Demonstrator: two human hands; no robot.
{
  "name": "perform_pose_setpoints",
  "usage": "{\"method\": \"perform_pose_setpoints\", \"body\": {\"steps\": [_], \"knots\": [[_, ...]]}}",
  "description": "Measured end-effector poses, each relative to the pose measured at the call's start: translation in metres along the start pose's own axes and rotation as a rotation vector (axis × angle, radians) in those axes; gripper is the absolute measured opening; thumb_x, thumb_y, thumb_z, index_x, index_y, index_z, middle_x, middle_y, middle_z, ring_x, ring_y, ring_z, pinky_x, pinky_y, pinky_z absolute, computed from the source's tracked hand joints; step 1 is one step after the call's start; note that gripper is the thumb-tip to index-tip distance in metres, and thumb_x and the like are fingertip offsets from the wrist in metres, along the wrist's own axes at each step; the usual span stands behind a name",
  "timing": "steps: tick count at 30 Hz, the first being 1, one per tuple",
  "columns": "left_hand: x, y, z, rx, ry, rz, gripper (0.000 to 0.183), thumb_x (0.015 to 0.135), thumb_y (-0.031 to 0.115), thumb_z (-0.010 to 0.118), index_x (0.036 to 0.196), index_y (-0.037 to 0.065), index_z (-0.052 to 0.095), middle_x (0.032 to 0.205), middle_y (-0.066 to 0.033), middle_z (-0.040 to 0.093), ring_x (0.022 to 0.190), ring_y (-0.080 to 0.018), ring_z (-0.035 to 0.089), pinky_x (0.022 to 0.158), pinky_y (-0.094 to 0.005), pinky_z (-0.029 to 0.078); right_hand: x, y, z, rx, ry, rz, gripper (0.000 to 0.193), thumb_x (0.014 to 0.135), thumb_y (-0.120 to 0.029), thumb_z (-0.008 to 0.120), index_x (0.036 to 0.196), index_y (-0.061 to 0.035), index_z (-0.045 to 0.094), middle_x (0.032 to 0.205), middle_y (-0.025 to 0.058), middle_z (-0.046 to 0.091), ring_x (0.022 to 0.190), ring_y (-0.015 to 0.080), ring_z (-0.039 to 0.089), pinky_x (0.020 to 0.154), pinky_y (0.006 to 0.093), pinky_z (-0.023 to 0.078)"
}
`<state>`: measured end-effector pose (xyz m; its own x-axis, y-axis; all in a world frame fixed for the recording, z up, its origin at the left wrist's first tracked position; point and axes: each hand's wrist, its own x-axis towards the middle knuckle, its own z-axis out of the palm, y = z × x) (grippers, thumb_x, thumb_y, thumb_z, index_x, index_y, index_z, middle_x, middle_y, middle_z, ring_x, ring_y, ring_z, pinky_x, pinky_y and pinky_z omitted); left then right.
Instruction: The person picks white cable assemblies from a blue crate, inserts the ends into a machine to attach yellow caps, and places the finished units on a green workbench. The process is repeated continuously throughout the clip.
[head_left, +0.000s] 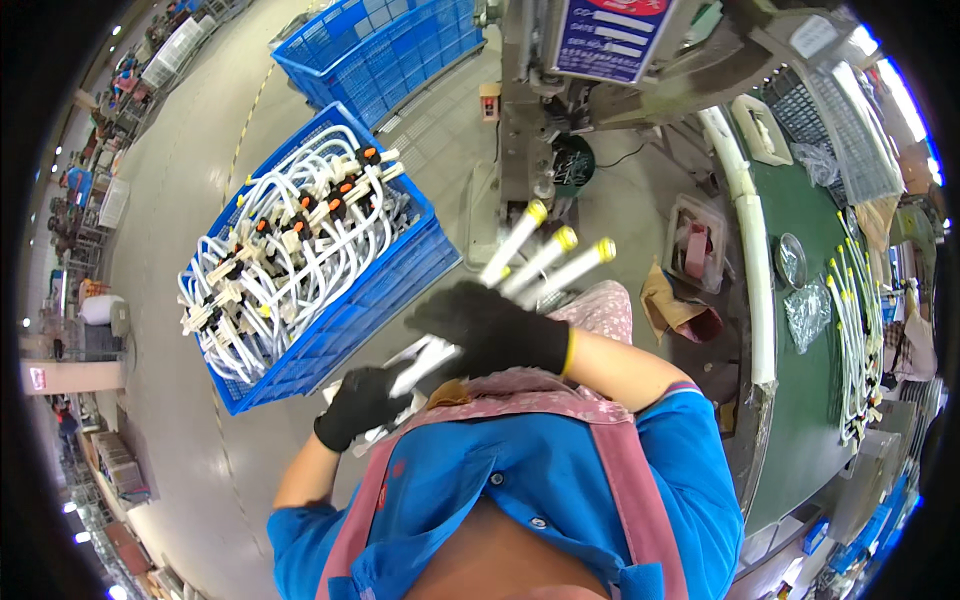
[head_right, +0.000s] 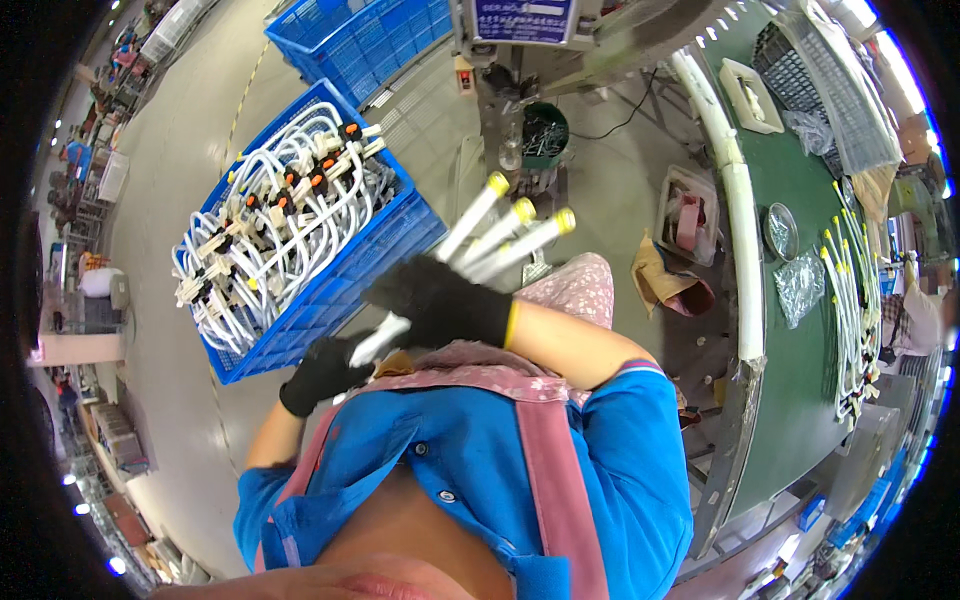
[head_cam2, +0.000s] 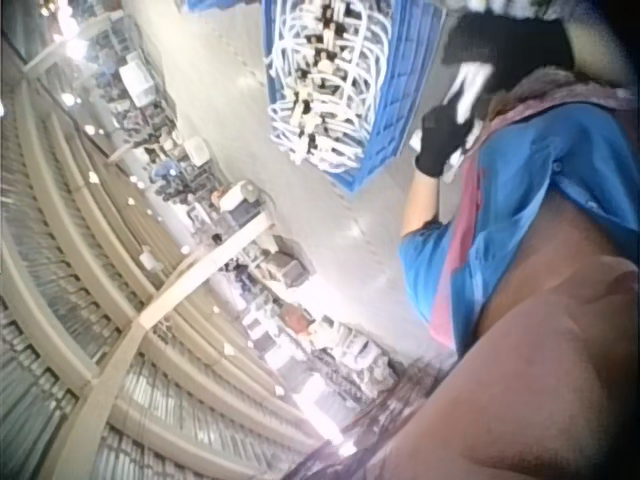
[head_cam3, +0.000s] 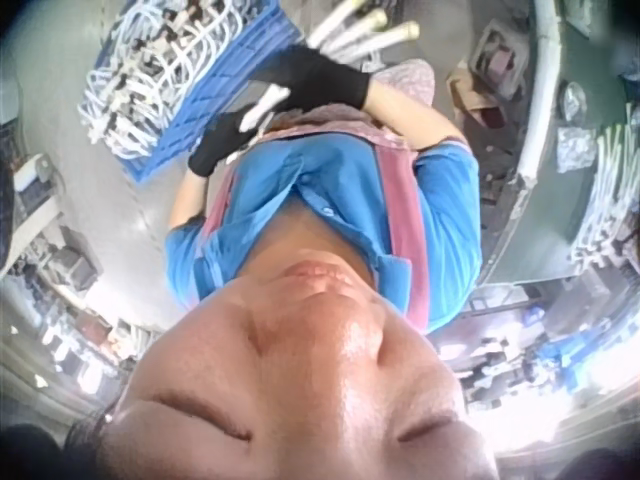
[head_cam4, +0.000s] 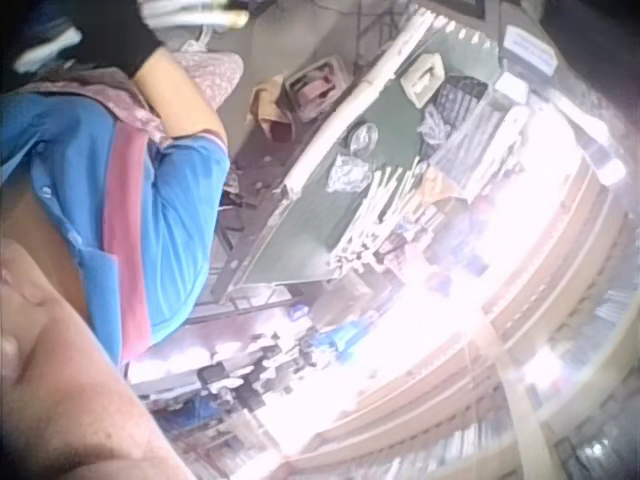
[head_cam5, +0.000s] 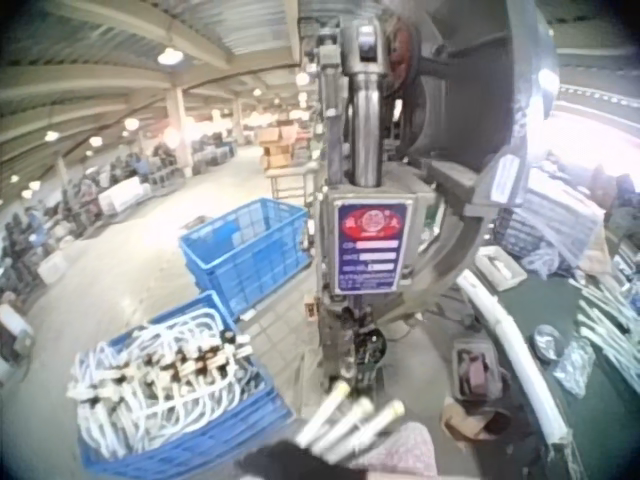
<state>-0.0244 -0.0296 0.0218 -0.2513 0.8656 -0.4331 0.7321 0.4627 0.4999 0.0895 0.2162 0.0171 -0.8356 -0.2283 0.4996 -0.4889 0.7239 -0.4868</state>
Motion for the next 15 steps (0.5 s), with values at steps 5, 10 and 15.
{"method": "perform_pose_setpoints", "body": {"steps": [5, 10, 15], "knots": [[-0.012, 0.016, 0.011, 0.306, 0.170, 0.360, 0.046, 0.076, 0.028, 0.068, 0.120, 0.019, 0.061, 0.077, -0.0132, 0.065, 0.069, -0.0296, 0.063, 0.062, -0.0428, 0.046, -0.029, -0.003, 0.062, 0.554, -0.751, 0.208, 0.050, 0.083, -0.033, 0.061, 0.127, -0.0088, 0.054, 0.113, 0.0199, 0.061, 0.098, 0.0363, 0.059, 0.084, 0.0437, 0.046], [0.015, 0.036, 0.015, 0.205, 0.246, 0.317, 0.038, 0.074, 0.035, 0.073, 0.104, 0.014, 0.065, 0.066, -0.0164, 0.063, 0.060, -0.0331, 0.063, 0.053, -0.0425, 0.046, -0.065, 0.004, 0.085, 0.718, -0.560, 0.390, 0.046, 0.087, -0.033, 0.057, 0.124, -0.0062, 0.054, 0.116, 0.0217, 0.060, 0.107, 0.0341, 0.057, 0.094, 0.0391, 0.042], [0.054, 0.097, 0.011, 0.272, 0.322, 0.511, 0.059, 0.065, 0.019, 0.074, 0.119, 0.011, 0.054, 0.079, -0.0085, 0.067, 0.067, -0.0280, 0.065, 0.058, -0.0398, 0.047, -0.106, -0.013, 0.008, 0.525, -0.378, 0.533, 0.054, 0.080, -0.026, 0.062, 0.130, -0.0102, 0.051, 0.117, 0.0219, 0.060, 0.107, 0.0375, 0.057, 0.090, 0.0427, 0.045]]}}
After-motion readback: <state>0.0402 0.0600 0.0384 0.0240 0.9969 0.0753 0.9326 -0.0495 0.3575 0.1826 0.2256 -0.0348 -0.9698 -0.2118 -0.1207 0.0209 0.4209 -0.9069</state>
